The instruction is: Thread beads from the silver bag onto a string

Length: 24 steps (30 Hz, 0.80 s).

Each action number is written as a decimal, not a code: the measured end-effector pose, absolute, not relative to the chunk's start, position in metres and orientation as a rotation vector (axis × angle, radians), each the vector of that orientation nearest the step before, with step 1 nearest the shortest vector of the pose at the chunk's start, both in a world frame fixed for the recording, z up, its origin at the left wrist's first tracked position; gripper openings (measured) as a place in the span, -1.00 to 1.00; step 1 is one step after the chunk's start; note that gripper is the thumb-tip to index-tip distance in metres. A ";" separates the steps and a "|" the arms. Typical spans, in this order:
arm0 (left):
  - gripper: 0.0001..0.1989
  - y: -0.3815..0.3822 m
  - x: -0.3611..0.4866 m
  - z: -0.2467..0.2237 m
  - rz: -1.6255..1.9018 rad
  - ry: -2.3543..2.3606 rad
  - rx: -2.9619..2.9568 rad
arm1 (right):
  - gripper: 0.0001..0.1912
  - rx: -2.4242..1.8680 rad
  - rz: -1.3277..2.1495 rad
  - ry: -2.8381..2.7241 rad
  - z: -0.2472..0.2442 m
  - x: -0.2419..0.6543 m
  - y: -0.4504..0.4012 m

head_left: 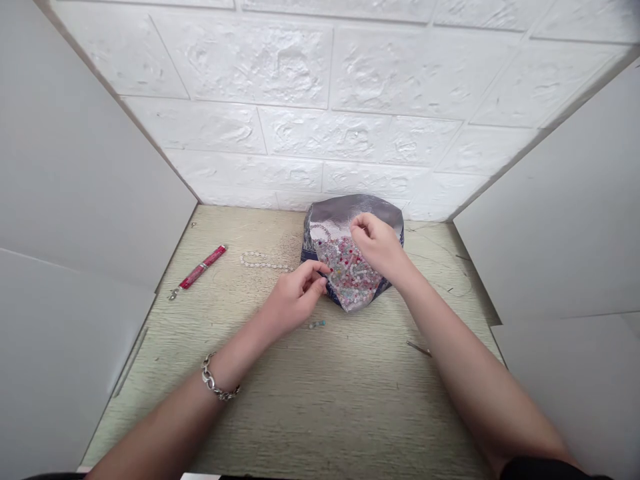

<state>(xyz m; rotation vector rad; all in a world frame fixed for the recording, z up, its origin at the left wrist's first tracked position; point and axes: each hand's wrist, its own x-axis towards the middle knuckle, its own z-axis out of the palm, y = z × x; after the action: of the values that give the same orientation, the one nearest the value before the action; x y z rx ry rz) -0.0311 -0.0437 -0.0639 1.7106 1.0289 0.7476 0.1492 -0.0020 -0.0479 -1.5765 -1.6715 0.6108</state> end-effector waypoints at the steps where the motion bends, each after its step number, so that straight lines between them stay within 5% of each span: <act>1: -0.84 -0.044 -0.031 -0.062 0.751 1.012 1.635 | -0.93 -1.545 0.725 -1.576 -0.047 0.152 -0.005; 14: -0.71 -0.045 -0.028 -0.056 0.801 0.787 1.104 | -0.70 -1.194 1.062 -1.142 -0.058 0.132 -0.080; 24: -0.79 -0.050 -0.025 -0.064 0.861 0.643 1.008 | -0.73 -1.163 1.420 -0.888 -0.069 0.116 -0.097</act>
<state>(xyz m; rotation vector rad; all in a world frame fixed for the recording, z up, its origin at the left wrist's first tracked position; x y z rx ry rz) -0.0252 -0.0495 -0.0637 1.0076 0.6434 0.8610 0.1157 -0.0970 -0.0686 -1.1635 -0.8879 1.4199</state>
